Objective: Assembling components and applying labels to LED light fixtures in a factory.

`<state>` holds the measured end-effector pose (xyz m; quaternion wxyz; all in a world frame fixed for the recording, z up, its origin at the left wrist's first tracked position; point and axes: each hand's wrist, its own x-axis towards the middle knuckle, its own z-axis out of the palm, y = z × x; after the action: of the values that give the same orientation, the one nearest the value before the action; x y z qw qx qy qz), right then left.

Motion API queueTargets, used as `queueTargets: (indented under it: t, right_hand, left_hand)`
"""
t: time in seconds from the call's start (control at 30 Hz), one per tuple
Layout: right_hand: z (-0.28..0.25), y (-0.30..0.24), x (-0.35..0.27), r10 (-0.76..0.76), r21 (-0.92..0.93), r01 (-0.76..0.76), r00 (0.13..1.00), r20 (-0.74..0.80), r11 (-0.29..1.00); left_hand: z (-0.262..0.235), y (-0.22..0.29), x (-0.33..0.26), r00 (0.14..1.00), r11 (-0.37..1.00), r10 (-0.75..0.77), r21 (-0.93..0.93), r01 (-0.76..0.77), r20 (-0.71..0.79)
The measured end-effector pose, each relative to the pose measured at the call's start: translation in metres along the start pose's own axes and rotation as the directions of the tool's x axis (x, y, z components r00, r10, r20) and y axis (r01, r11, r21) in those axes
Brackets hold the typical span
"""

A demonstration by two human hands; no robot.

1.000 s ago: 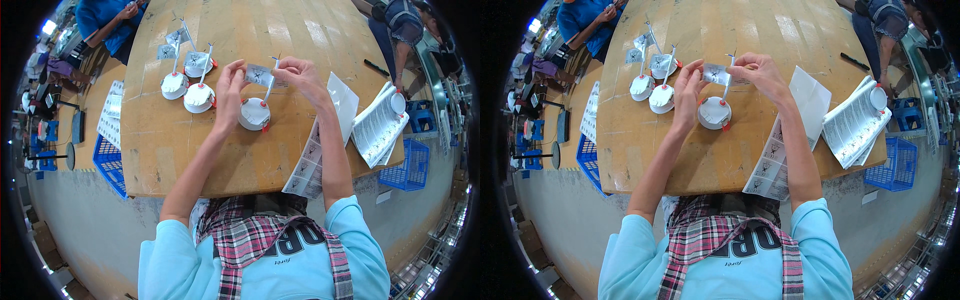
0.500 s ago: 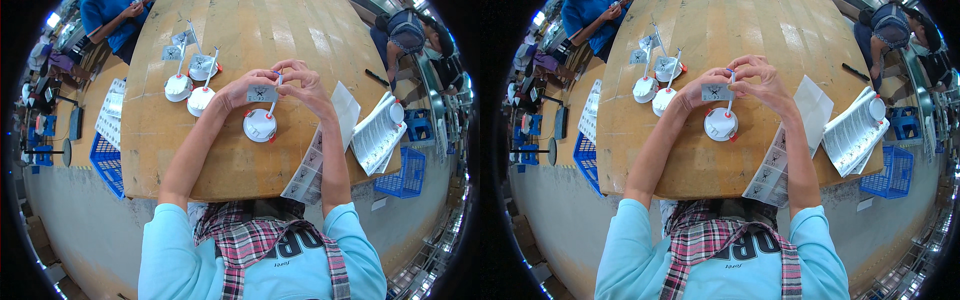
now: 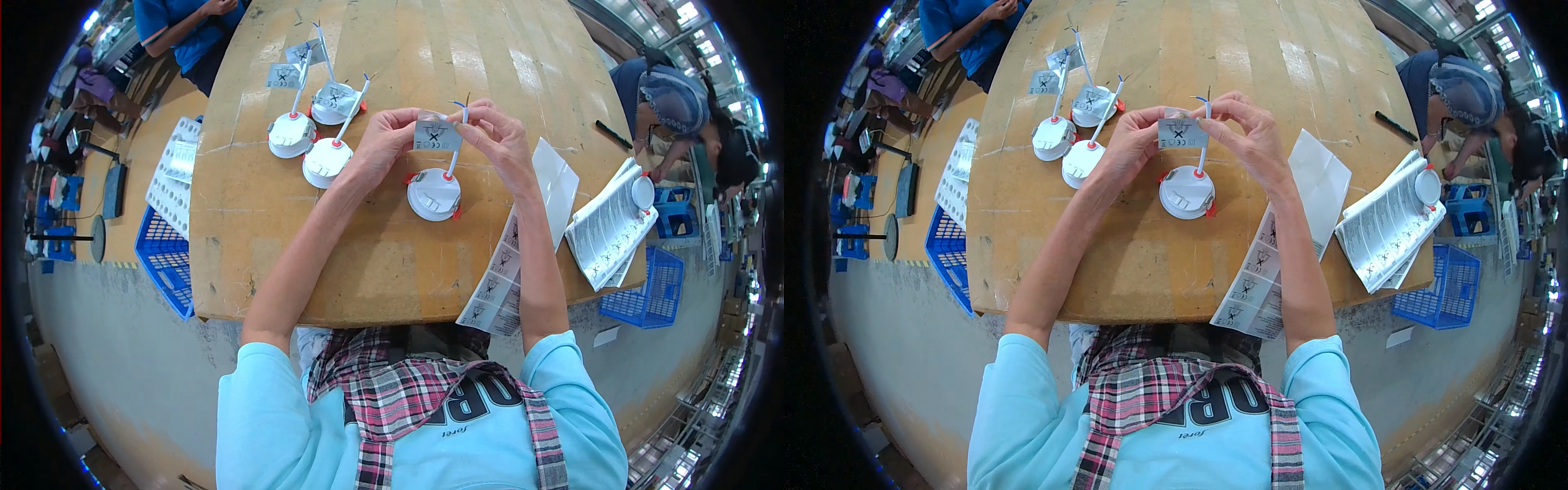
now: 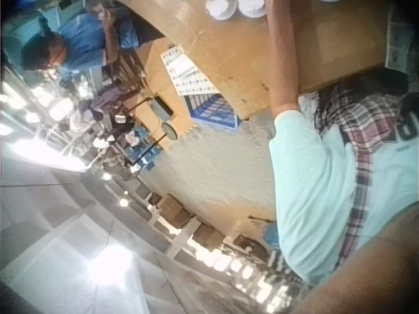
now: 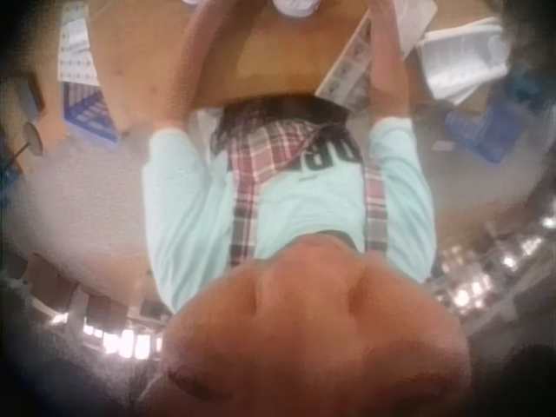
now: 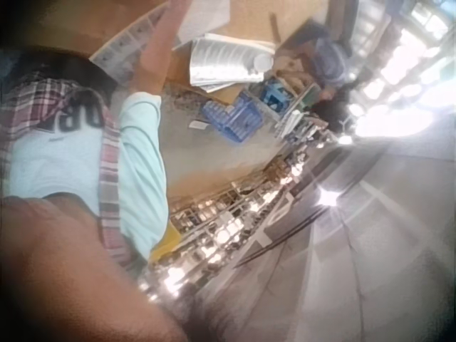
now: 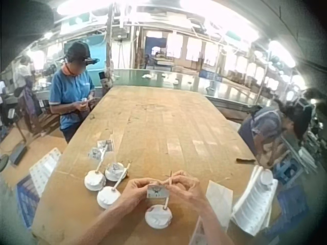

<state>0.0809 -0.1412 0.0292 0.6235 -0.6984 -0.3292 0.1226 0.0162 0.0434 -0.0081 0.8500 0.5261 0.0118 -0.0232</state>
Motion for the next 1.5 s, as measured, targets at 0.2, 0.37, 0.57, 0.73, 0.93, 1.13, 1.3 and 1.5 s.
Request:
queueTargets:
  t: [0.2,0.37,0.57,0.73,0.93,1.13,1.3,1.5]
  right_hand:
    - [0.005,0.003,0.000,0.039,0.125,-0.032,0.998,-0.057,0.992]
    - [0.011,0.003,0.000,0.078,0.138,-0.062,0.990,-0.116,0.989]
    - [0.011,0.008,0.001,0.091,0.109,-0.070,0.975,-0.202,0.992]
    - [0.013,0.008,0.001,0.103,0.098,-0.083,0.968,-0.229,0.992]
    - [0.012,0.006,0.001,0.092,0.087,-0.074,0.971,-0.221,0.993]
    - [0.006,0.014,0.002,0.081,0.153,-0.056,0.984,-0.160,0.987]
    - [0.010,0.010,0.003,0.074,0.166,-0.037,0.973,-0.221,0.985]
    - [0.020,-0.012,-0.002,-0.439,-0.571,0.199,0.840,-0.320,0.796]
  left_hand:
    - [0.000,0.002,-0.003,0.994,0.996,0.029,0.090,-0.020,-0.107]
    - [-0.005,-0.002,-0.002,0.994,0.998,0.055,0.041,-0.052,-0.091]
    - [0.001,0.000,-0.003,0.990,0.995,0.092,0.049,-0.087,-0.111]
    - [0.005,0.003,-0.003,0.987,0.993,0.101,0.072,-0.093,-0.124]
    - [0.003,0.004,-0.002,0.988,0.993,0.094,0.082,-0.085,-0.124]
    - [-0.002,0.006,0.001,0.995,0.996,0.062,0.062,-0.058,-0.077]
    - [0.001,0.007,-0.002,0.994,0.994,0.080,0.076,-0.075,-0.069]
    - [0.024,0.013,-0.009,0.940,0.940,0.221,0.313,-0.134,-0.261]
